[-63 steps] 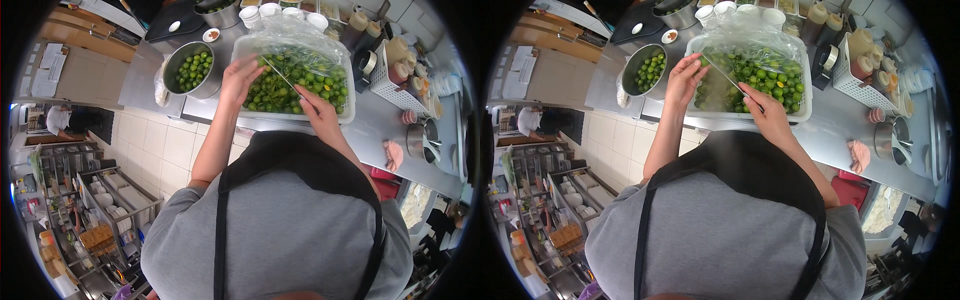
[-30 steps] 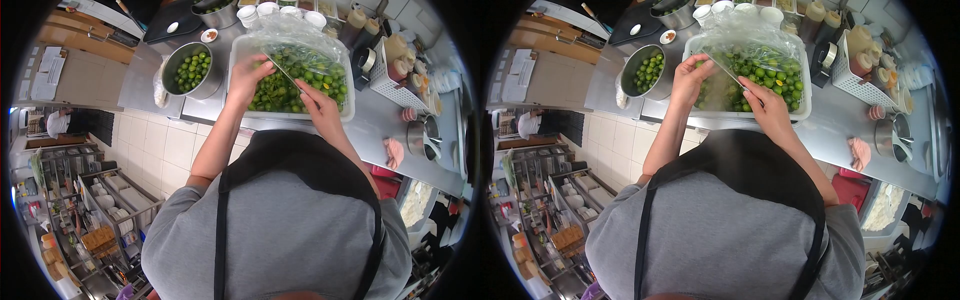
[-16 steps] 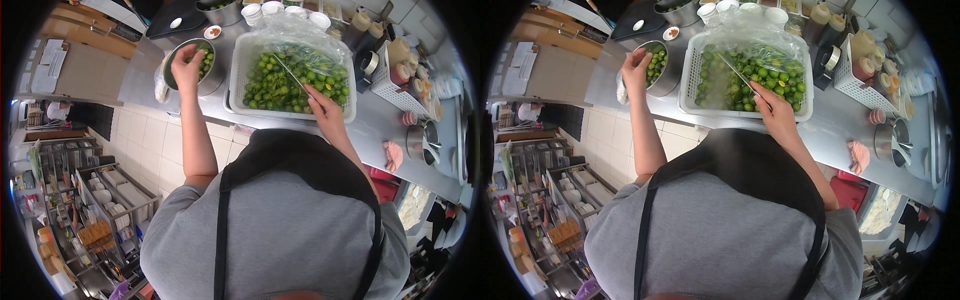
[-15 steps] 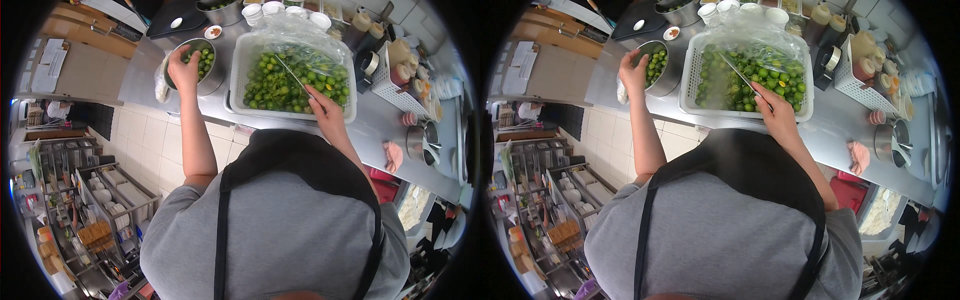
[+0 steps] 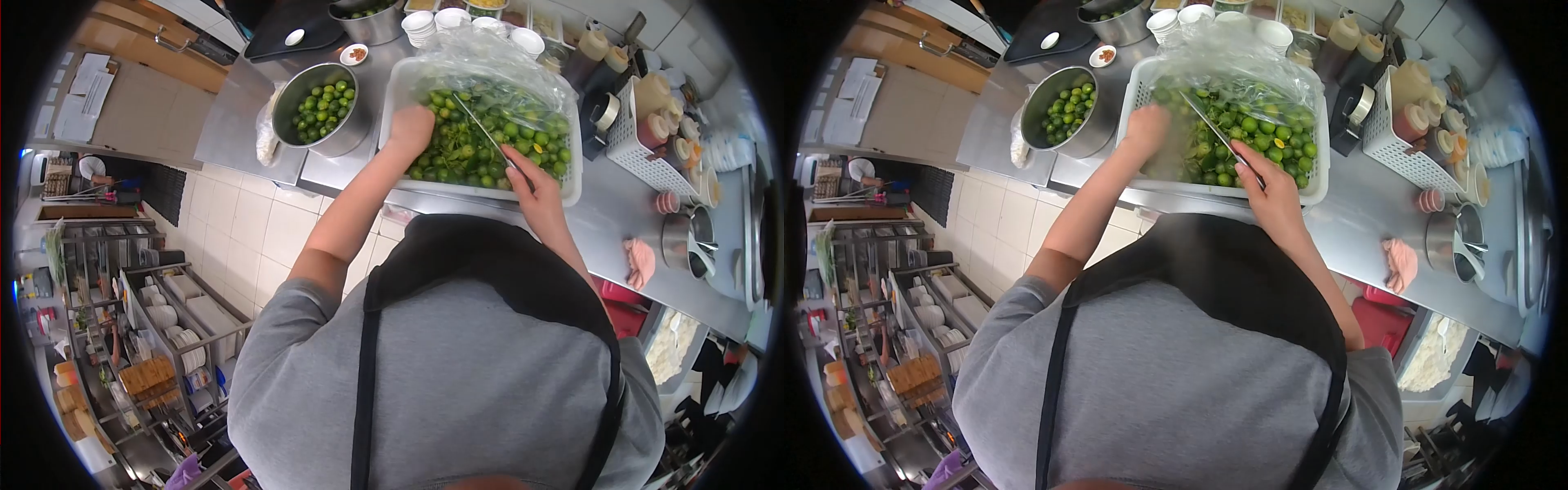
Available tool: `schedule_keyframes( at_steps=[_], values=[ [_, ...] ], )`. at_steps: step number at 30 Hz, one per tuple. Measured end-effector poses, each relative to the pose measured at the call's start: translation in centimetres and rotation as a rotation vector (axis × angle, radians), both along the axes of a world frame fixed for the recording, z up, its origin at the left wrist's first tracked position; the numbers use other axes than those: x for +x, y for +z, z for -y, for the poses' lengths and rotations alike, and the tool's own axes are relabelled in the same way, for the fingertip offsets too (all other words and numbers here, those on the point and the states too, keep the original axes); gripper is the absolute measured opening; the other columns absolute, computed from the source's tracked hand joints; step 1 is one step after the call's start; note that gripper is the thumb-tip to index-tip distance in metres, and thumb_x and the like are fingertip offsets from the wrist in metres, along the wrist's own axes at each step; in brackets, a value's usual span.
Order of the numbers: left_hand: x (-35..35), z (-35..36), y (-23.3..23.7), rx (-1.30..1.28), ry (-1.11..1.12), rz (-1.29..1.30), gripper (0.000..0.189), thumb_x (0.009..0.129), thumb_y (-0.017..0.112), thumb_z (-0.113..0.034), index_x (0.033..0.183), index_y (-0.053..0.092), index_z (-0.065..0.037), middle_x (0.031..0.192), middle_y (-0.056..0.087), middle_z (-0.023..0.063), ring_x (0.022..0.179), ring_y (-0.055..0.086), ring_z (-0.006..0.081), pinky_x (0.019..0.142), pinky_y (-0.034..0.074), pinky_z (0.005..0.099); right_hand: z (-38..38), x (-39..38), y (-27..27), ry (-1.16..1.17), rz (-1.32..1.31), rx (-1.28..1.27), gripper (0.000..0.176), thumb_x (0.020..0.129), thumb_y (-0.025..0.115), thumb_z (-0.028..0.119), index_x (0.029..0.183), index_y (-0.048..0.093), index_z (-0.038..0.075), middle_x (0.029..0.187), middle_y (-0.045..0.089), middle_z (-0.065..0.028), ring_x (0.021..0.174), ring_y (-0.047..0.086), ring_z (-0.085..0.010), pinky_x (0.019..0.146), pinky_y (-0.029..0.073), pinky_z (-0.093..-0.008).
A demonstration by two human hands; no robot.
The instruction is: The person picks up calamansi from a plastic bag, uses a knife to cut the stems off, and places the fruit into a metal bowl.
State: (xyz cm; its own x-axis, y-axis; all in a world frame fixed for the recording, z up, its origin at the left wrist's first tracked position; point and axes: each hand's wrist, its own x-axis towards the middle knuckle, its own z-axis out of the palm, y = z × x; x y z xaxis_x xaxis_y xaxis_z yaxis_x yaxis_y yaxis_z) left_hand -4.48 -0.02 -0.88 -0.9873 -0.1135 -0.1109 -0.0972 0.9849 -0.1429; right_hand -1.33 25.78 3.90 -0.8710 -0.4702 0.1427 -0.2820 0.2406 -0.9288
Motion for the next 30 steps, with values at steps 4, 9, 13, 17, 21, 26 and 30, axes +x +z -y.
schedule_keyframes(
  at_steps=[4,9,13,17,21,26,30],
  values=[
    [0.2,1.4,1.6,0.471,0.028,-0.258,0.028,0.071,0.063,-0.007,0.098,0.065,-0.002,0.084,0.066,0.0158,0.078,0.066,0.0262,0.068,0.052,0.0326,0.2,-0.1,0.2,-0.011,-0.101,-0.036,0.03,0.09,0.054,0.014,0.12,0.057,0.007,0.104,0.065,-0.012,0.081,0.061,-0.0169,0.074,0.046,-0.026],
    [2.8,0.5,4.5,1.685,0.176,-0.344,0.032,0.076,0.065,-0.004,0.108,0.061,-0.001,0.094,0.063,0.006,0.079,0.061,0.0136,0.079,0.05,0.0312,0.6,-0.1,0.9,0.022,0.001,-0.061,0.031,0.091,0.054,0.014,0.12,0.056,0.007,0.11,0.063,-0.0128,0.092,0.061,-0.0174,0.08,0.045,-0.0262],
    [3.9,-1.3,5.8,1.927,0.222,-0.506,0.025,0.084,0.06,-0.003,0.109,0.059,0.001,0.104,0.06,0.0079,0.092,0.058,0.0127,0.086,0.049,0.0323,1.1,0.0,0.6,0.057,-0.033,-0.083,0.031,0.091,0.054,0.015,0.121,0.056,0.008,0.112,0.062,-0.013,0.093,0.061,-0.0176,0.079,0.046,-0.0259],
    [3.9,-1.5,5.8,1.933,0.217,-0.645,0.024,0.082,0.063,-0.001,0.106,0.059,0.001,0.102,0.06,0.0087,0.091,0.058,0.0125,0.083,0.05,0.0318,1.3,0.2,0.8,0.087,0.001,-0.045,0.031,0.091,0.054,0.017,0.122,0.056,0.011,0.11,0.063,-0.0132,0.091,0.061,-0.018,0.078,0.047,-0.0266],
    [3.9,-1.4,5.5,1.891,0.211,-0.645,0.022,0.081,0.065,-0.001,0.103,0.06,0.001,0.096,0.061,0.0075,0.087,0.059,0.0125,0.08,0.051,0.0303,1.3,0.1,0.8,0.07,-0.014,-0.009,0.031,0.091,0.054,0.017,0.121,0.057,0.013,0.101,0.065,-0.0132,0.081,0.061,-0.0194,0.073,0.047,-0.0279],
    [4.4,-2.8,6.3,1.729,0.196,-0.502,0.027,0.075,0.071,-0.004,0.1,0.061,0.001,0.087,0.064,0.0062,0.082,0.06,0.0116,0.075,0.049,0.0251,1.4,-0.3,0.6,0.019,-0.081,0.009,0.031,0.091,0.054,0.017,0.121,0.057,0.013,0.097,0.065,-0.014,0.075,0.06,-0.0204,0.071,0.046,-0.0283],
    [4.9,-5.2,5.6,1.75,0.124,-0.435,0.026,0.075,0.072,-0.004,0.099,0.063,-0.002,0.088,0.064,0.0036,0.082,0.059,0.0115,0.074,0.048,0.0237,1.7,-1.2,0.8,-0.033,-0.118,-0.016,0.03,0.091,0.053,0.016,0.12,0.057,0.011,0.099,0.065,-0.0146,0.076,0.06,-0.0206,0.071,0.046,-0.0281]
  ],
)
